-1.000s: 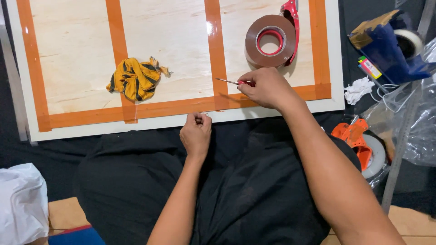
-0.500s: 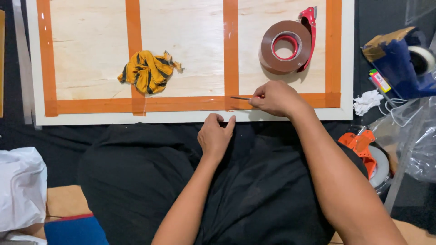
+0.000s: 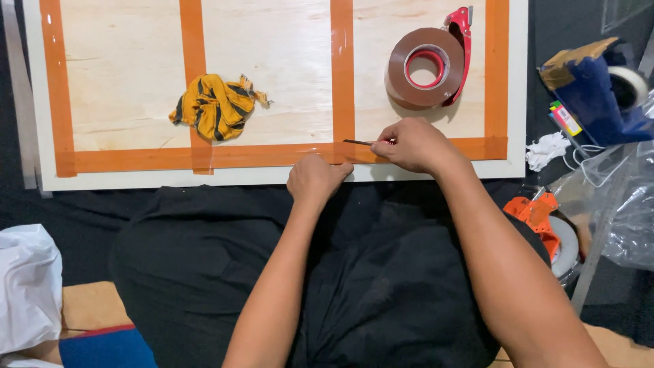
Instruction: Applying orange adhesive tape to a wooden board, smoothing it with a red tool, and trimming it with a utility knife.
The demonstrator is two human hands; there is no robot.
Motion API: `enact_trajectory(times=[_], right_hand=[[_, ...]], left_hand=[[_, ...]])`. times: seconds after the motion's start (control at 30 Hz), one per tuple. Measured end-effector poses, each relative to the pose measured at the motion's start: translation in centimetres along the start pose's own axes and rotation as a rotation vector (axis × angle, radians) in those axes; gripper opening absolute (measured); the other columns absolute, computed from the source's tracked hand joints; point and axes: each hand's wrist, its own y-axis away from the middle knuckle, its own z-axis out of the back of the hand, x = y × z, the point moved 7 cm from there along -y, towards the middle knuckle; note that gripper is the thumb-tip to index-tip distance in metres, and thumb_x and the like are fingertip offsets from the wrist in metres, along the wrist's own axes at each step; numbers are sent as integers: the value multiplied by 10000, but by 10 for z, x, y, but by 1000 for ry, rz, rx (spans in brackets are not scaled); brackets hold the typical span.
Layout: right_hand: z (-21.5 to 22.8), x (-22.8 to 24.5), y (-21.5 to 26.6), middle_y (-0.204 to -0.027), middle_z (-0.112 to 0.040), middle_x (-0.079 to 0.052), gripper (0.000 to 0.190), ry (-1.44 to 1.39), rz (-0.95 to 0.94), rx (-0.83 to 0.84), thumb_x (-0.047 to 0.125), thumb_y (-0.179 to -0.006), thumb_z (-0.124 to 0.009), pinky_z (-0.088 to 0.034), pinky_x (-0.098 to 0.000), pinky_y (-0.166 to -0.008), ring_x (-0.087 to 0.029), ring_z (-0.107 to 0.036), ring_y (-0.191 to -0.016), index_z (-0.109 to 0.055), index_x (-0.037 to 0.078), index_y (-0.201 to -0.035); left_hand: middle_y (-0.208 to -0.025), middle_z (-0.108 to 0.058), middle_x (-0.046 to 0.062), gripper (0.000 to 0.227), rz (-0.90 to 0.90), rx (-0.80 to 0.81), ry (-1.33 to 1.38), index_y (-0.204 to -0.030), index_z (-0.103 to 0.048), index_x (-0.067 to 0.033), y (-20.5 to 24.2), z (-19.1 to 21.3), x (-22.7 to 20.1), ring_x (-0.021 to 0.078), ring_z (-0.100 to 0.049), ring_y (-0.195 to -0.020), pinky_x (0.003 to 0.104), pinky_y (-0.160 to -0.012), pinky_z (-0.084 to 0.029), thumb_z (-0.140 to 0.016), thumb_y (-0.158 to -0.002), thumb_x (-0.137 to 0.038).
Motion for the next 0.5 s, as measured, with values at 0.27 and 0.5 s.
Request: enact_trajectory(times=[0.27,0.5], right_hand=[[3,4,0,-823,-759,-122,331,-13,-3,-1,367,-825,-601,-548,-460,-872,-348,-706,-946,-823,165,-966],[1,2,-3,-859,-763,-132,327,1,4,-6,375,-830,-612,-548,-455,-875,-362,-707,-967,-829,170,-964]], left_hand=[[-978,-742,265,610,65,23,102,-996,-755,61,-3,-5,7,490,-694,-1067,582,-826,-571,-819,-694,-465],[-880,-733,225,477,22,22,110,-885,-761,52,-4,-4,10,457,-711,-1012,534,-809,-571,-759,-758,-408]])
